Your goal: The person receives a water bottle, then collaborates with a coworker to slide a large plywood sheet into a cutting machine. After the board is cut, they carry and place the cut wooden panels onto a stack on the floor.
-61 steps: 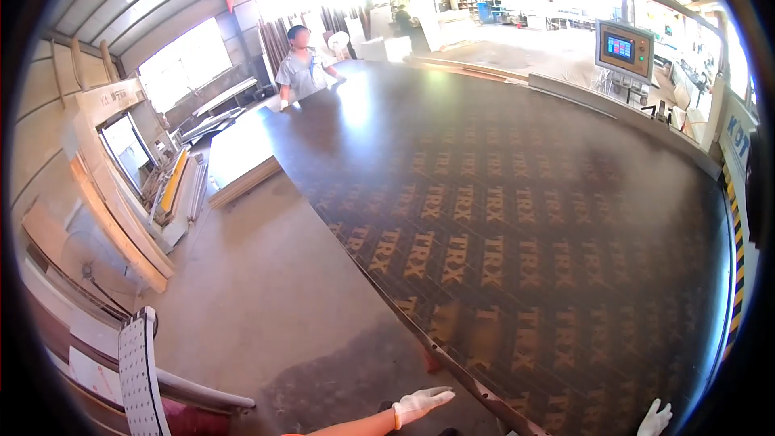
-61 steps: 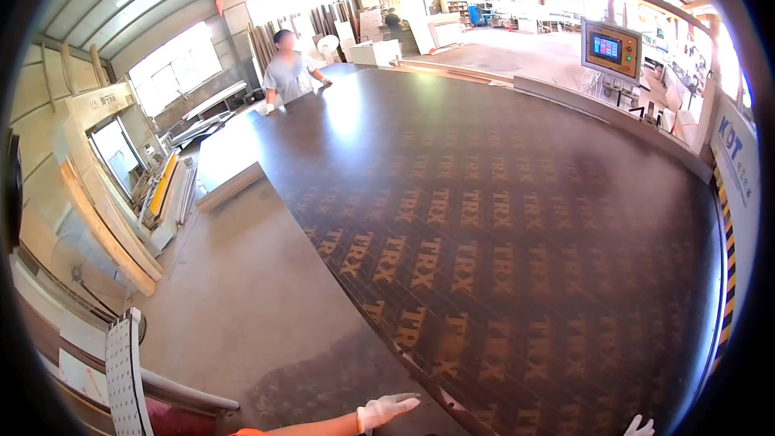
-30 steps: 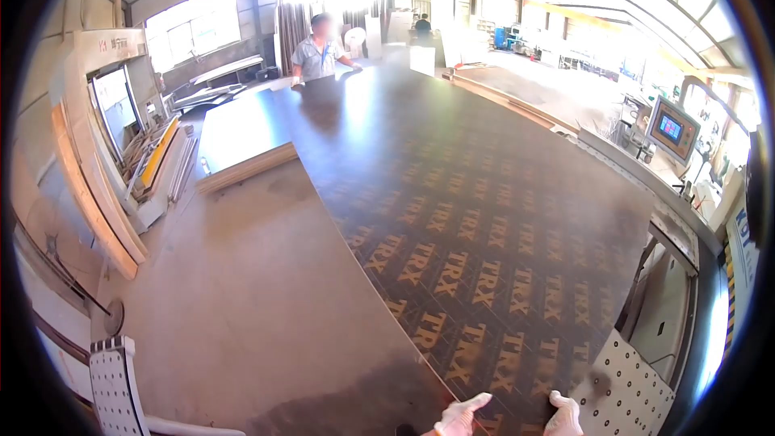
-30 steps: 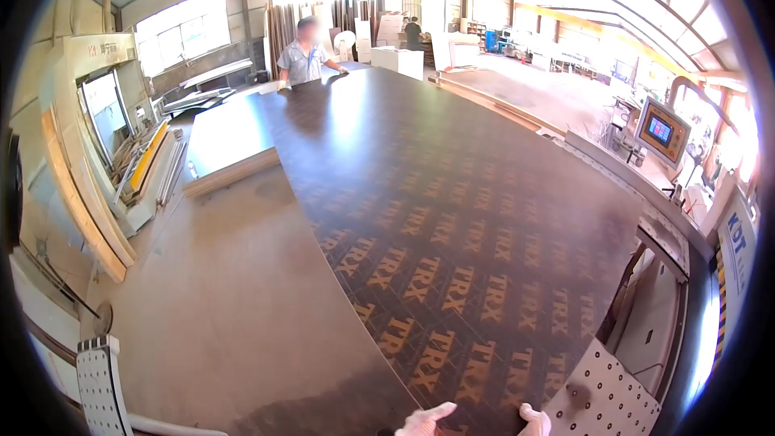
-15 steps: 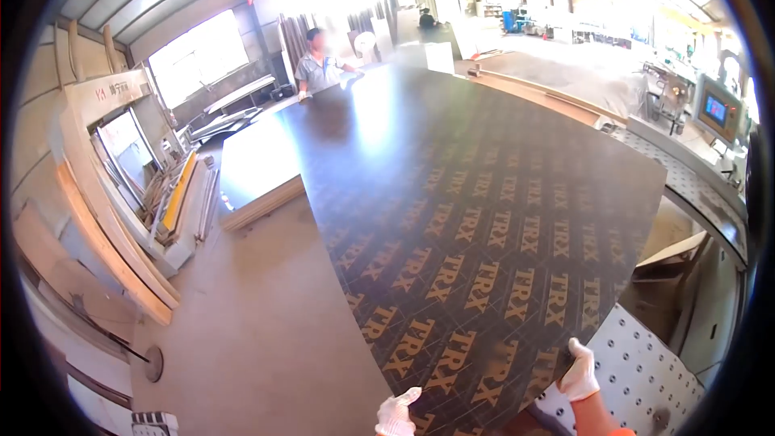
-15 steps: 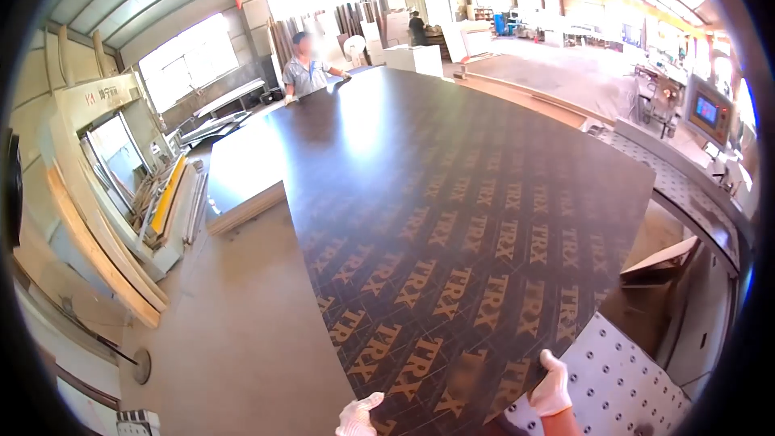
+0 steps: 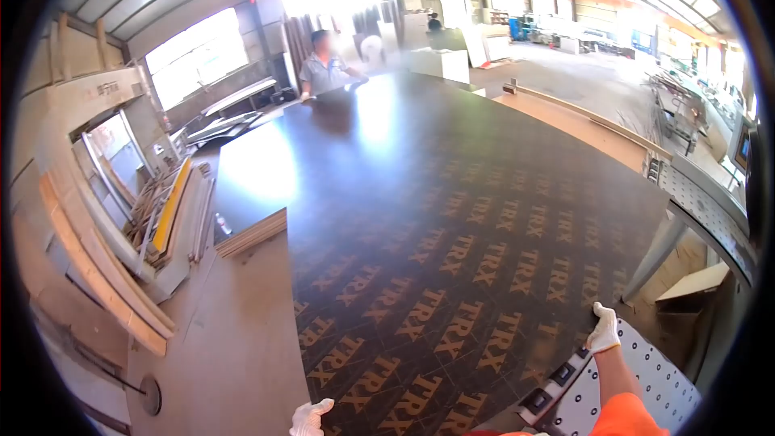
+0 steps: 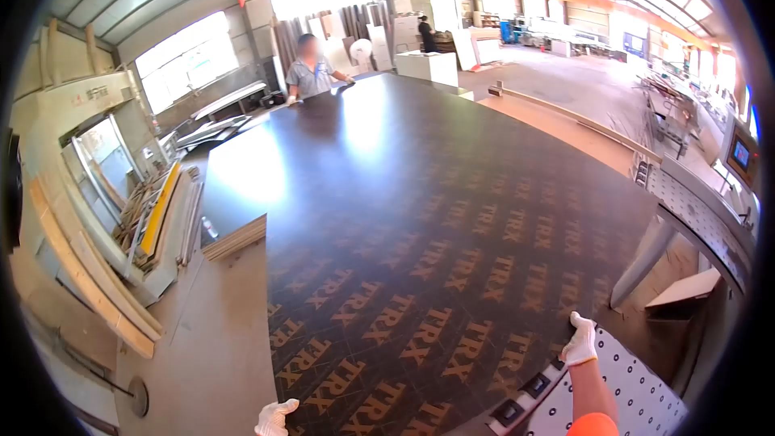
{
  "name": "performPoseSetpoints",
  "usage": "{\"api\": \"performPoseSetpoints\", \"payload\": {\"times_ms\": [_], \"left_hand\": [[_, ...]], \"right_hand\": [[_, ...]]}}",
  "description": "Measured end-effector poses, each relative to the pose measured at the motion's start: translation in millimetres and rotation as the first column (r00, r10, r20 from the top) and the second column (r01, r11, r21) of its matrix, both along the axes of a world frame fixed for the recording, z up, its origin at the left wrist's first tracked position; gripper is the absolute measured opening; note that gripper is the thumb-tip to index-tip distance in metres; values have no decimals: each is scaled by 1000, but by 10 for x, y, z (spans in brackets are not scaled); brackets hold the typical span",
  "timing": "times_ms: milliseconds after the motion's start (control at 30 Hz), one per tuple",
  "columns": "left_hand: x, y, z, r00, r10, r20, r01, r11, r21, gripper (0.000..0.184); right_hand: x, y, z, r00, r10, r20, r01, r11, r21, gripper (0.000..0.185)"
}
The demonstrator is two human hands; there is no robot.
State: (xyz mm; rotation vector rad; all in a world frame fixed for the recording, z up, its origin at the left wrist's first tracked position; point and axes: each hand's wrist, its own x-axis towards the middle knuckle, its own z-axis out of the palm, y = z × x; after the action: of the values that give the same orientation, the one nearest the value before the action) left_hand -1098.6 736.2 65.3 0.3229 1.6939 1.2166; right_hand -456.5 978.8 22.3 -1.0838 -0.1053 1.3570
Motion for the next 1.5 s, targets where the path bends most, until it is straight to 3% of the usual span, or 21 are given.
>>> {"api": "performPoseSetpoints", "payload": {"times_ms": [67,267,367,467,567,600,633,700,733,867,933,1033,1067,1167,1233,1300,1333,1400,1433,1500], "left_hand": [[-332,316,-21,988,31,154,-33,999,14,22],[-1401,1689,101,988,25,155,-33,998,47,19],[-1813,2428,156,986,41,163,-41,999,-4,18],[-2360,3225,-105,980,79,184,-80,997,-5,19],[-2827,4040,-355,979,103,177,-103,995,-11,21],[-3010,4297,-550,993,112,47,-112,994,6,29],[-3120,4594,-446,996,89,3,-89,995,-44,32],[-3259,5188,-179,997,41,-70,-51,988,-146,38],[-3362,5446,-238,996,89,13,-87,992,-87,45],[-3876,6711,-445,971,88,-221,-139,963,-231,61],[-4144,7457,-401,965,59,-255,-145,931,-335,67],[-4817,8373,-1163,967,165,-196,-212,944,-251,68],[-4765,8811,-758,970,232,-70,-243,923,-300,70],[-5202,9746,-983,946,65,-319,-182,918,-351,70],[-5270,10168,-1181,941,112,-318,-208,936,-286,69],[-5306,10870,-1059,936,130,-327,-226,935,-274,69],[-5255,11216,-1006,929,219,-298,-300,918,-259,67],[-5315,11814,-843,915,156,-371,-301,877,-375,68],[-5281,12256,-817,909,138,-393,-306,861,-406,69],[-5310,12988,-648,830,11,-557,-302,849,-433,72]], "right_hand": [[-261,208,26,998,-36,47,37,999,-17,31],[-1412,1592,411,995,-60,84,62,998,-24,29],[-1778,2434,257,997,-35,64,36,999,-8,30],[-2304,3306,275,996,-3,87,2,1000,13,30],[-2803,4183,270,999,-30,-10,29,997,-70,28],[-3042,4420,329,999,6,-49,-5,1000,11,28],[-3183,4716,328,995,52,-87,-55,998,-35,28],[-3391,5388,164,996,12,-85,-28,982,-185,29],[-3486,5671,114,996,33,-84,-48,981,-190,30],[-4145,6798,182,988,119,-100,-127,989,-74,31],[-4380,7484,-57,985,127,-121,-146,975,-165,31],[-4758,8576,-224,988,98,-117,-117,979,-165,30],[-4860,8961,-225,990,106,-90,-118,982,-146,30],[-5410,9943,-76,992,109,-63,-120,971,-208,29],[-5426,10491,-25,992,116,-42,-123,967,-223,30],[-5539,11219,-115,989,145,-38,-149,967,-205,30],[-5563,11621,-171,977,187,-101,-205,955,-215,31],[-5697,12331,0,939,253,-232,-304,927,-219,32],[-5657,12745,-327,955,244,-171,-273,946,-174,33],[-5857,13571,-200,944,249,-216,-315,871,-376,34]]}}
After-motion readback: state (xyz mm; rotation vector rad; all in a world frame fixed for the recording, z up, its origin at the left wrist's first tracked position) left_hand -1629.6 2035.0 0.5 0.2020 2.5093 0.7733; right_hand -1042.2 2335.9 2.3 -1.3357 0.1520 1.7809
